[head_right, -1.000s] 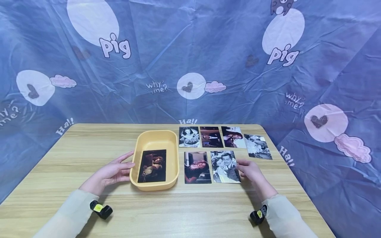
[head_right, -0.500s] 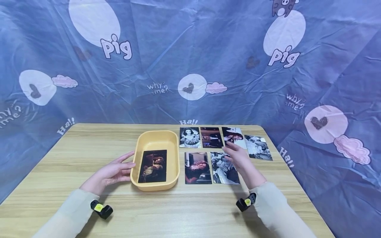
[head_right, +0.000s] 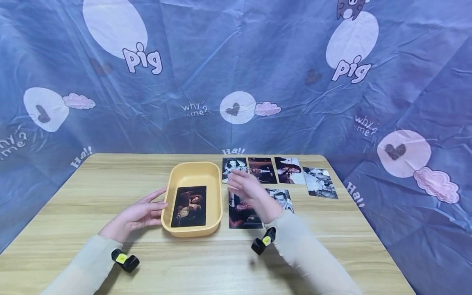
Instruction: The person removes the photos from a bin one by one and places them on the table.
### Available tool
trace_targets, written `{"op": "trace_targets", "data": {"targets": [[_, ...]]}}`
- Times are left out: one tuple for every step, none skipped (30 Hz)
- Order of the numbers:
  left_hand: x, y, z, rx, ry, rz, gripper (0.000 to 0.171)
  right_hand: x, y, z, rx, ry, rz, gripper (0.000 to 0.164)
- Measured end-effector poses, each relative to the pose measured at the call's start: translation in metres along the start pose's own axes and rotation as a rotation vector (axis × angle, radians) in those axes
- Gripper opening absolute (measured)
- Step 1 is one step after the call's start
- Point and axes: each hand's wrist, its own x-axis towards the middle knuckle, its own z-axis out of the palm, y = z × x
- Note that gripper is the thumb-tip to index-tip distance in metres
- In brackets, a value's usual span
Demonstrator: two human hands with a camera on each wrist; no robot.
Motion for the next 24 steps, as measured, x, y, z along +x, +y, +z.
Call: {"op": "trace_targets", "data": {"targets": [[0.0,0.0,0.0,0.001,0.002,-0.001,0.081,0.002,0.003,0.008,0.01,-0.002,0.01,0.055],[0.0,-0.001,-0.001,0.0,0.003,-0.001,0.081,0.004,0.006,0.015,0.0,-0.012,0.016,0.054],[0.0,-0.001,-0.001,-0.002,0.005,-0.002,0.081,0.005,0.009,0.023,-0.004,-0.016,0.024,0.054],[0.0,-0.001,-0.001,-0.004,0.004,-0.002,0.081,0.006,0.013,0.029,-0.009,-0.02,0.028,0.053],[0.0,-0.001,-0.001,-0.007,0.003,-0.002,0.081,0.007,0.016,0.035,-0.006,-0.029,0.035,0.053],[0.0,-0.001,-0.001,-0.009,0.001,-0.001,0.081,0.008,0.019,0.041,-0.005,-0.038,0.04,0.053],[0.0,-0.001,-0.001,-0.012,-0.001,-0.001,0.081,0.01,0.023,0.046,-0.003,-0.043,0.048,0.054],[0.0,-0.001,-0.001,-0.014,-0.002,0.0,0.081,0.011,0.026,0.051,-0.015,-0.051,0.05,0.054],[-0.001,-0.001,-0.001,-0.018,-0.003,-0.001,0.081,0.012,0.029,0.056,-0.018,-0.052,0.058,0.055],[-0.001,0.0,-0.001,-0.02,-0.003,0.0,0.082,0.013,0.033,0.059,-0.031,-0.056,0.062,0.056],[-0.001,0.0,0.0,-0.022,-0.003,0.0,0.082,0.014,0.036,0.063,-0.044,-0.052,0.073,0.057],[-0.001,0.0,0.0,-0.023,-0.004,0.0,0.082,0.015,0.039,0.066,-0.068,-0.045,0.081,0.059],[-0.001,0.0,0.0,-0.025,-0.003,0.0,0.082,0.016,0.042,0.068,-0.091,-0.045,0.087,0.06],[-0.001,0.0,0.0,-0.024,-0.001,0.0,0.082,0.017,0.045,0.07,-0.108,-0.046,0.093,0.062],[-0.001,0.0,0.001,-0.025,0.0,0.0,0.082,0.019,0.048,0.071,-0.125,-0.045,0.099,0.064],[-0.002,0.0,0.001,-0.024,0.001,0.0,0.083,0.02,0.051,0.072,-0.138,-0.047,0.104,0.065],[-0.002,0.0,0.001,-0.023,0.002,0.001,0.083,0.021,0.053,0.073,-0.154,-0.042,0.106,0.065],[-0.002,0.0,0.001,-0.021,0.002,0.002,0.083,0.022,0.055,0.074,-0.17,-0.033,0.108,0.065],[-0.002,0.0,0.001,-0.019,0.002,0.002,0.083,0.023,0.057,0.074,-0.185,-0.02,0.111,0.065],[-0.002,0.0,0.001,-0.017,0.001,0.002,0.083,0.023,0.058,0.075,-0.196,-0.004,0.115,0.064],[-0.002,0.0,0.001,-0.016,0.0,0.002,0.083,0.024,0.059,0.076,-0.214,0.016,0.116,0.064],[-0.002,-0.001,0.001,-0.016,0.0,0.003,0.083,0.024,0.061,0.076,-0.22,0.033,0.121,0.064],[-0.002,-0.001,0.001,-0.015,0.0,0.004,0.083,0.024,0.062,0.077,-0.232,0.053,0.125,0.064],[-0.002,-0.001,0.001,-0.015,0.0,0.005,0.083,0.024,0.063,0.078,-0.237,0.066,0.129,0.065]]}}
